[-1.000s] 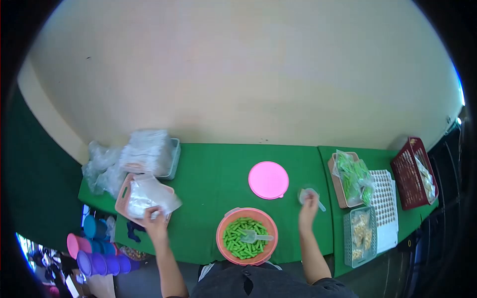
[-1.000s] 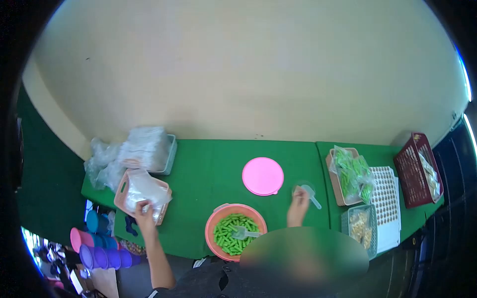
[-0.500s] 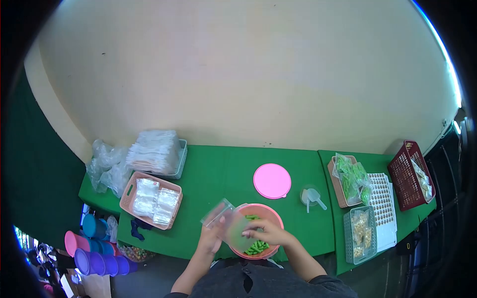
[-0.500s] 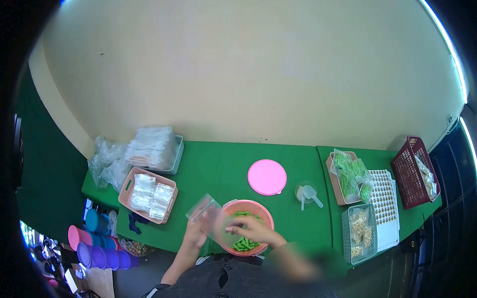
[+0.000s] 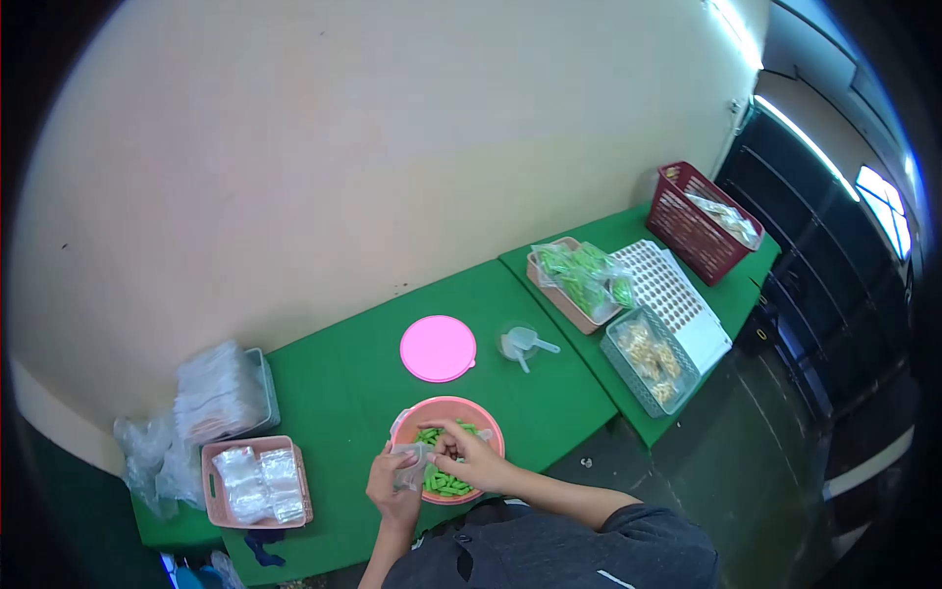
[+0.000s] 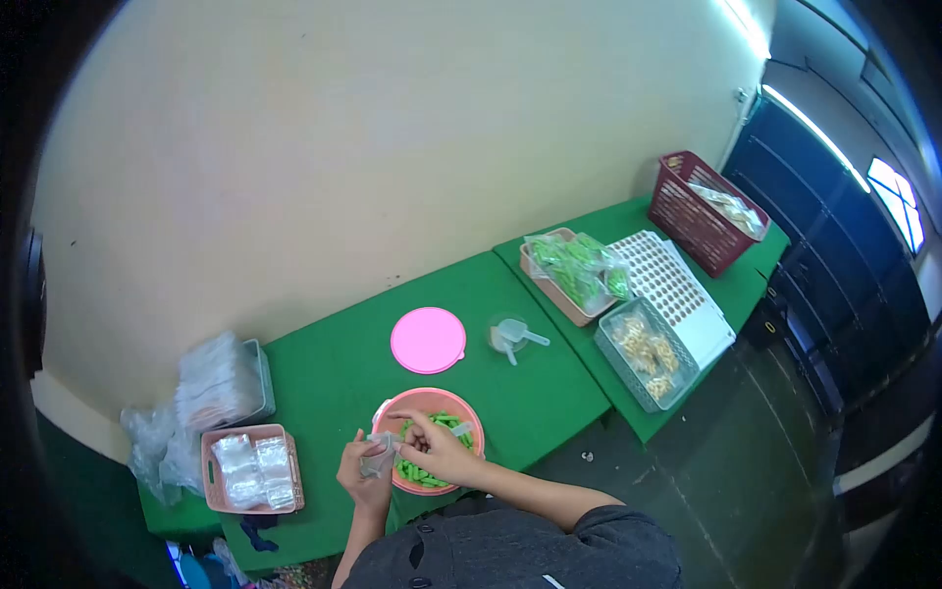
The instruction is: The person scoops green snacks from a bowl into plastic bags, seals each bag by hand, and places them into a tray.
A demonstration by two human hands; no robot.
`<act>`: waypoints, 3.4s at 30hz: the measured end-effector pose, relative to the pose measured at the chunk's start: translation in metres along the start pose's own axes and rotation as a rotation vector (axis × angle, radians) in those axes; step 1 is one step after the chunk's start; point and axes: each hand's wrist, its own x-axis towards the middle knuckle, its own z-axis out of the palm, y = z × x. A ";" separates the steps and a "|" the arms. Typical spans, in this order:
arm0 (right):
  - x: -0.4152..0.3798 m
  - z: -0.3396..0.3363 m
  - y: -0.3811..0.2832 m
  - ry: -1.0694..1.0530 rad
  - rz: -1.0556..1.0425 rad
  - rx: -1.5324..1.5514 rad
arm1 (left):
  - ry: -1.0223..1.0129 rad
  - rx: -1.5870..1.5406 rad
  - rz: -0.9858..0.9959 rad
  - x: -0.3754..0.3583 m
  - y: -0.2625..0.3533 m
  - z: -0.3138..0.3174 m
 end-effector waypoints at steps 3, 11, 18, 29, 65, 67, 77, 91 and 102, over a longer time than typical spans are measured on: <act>-0.011 0.000 0.006 -0.024 0.036 -0.118 | -0.103 0.068 0.145 -0.010 0.002 -0.003; -0.037 0.012 0.000 -0.354 0.152 -0.689 | -0.557 0.158 0.207 -0.032 0.026 -0.012; -0.019 0.006 -0.013 -0.063 -0.040 -0.474 | -0.215 0.102 0.071 -0.038 -0.002 -0.014; 0.023 -0.031 -0.022 -0.334 -0.023 -0.030 | -0.085 -0.060 0.078 -0.016 -0.017 -0.015; 0.074 -0.074 0.154 -0.568 0.058 -1.398 | 0.024 0.111 -0.500 -0.030 -0.081 -0.007; 0.071 -0.071 0.142 -0.547 0.058 -1.379 | 0.028 0.142 -0.487 -0.025 -0.080 -0.011; 0.057 -0.052 0.158 -0.580 0.227 -1.378 | -0.028 0.161 -0.480 -0.015 -0.075 -0.014; 0.063 -0.058 0.094 -0.551 0.065 -1.098 | -0.004 0.248 -0.456 -0.016 -0.072 -0.029; 0.044 -0.087 0.011 -0.296 0.064 -0.810 | -0.148 0.431 -0.283 -0.006 -0.055 -0.041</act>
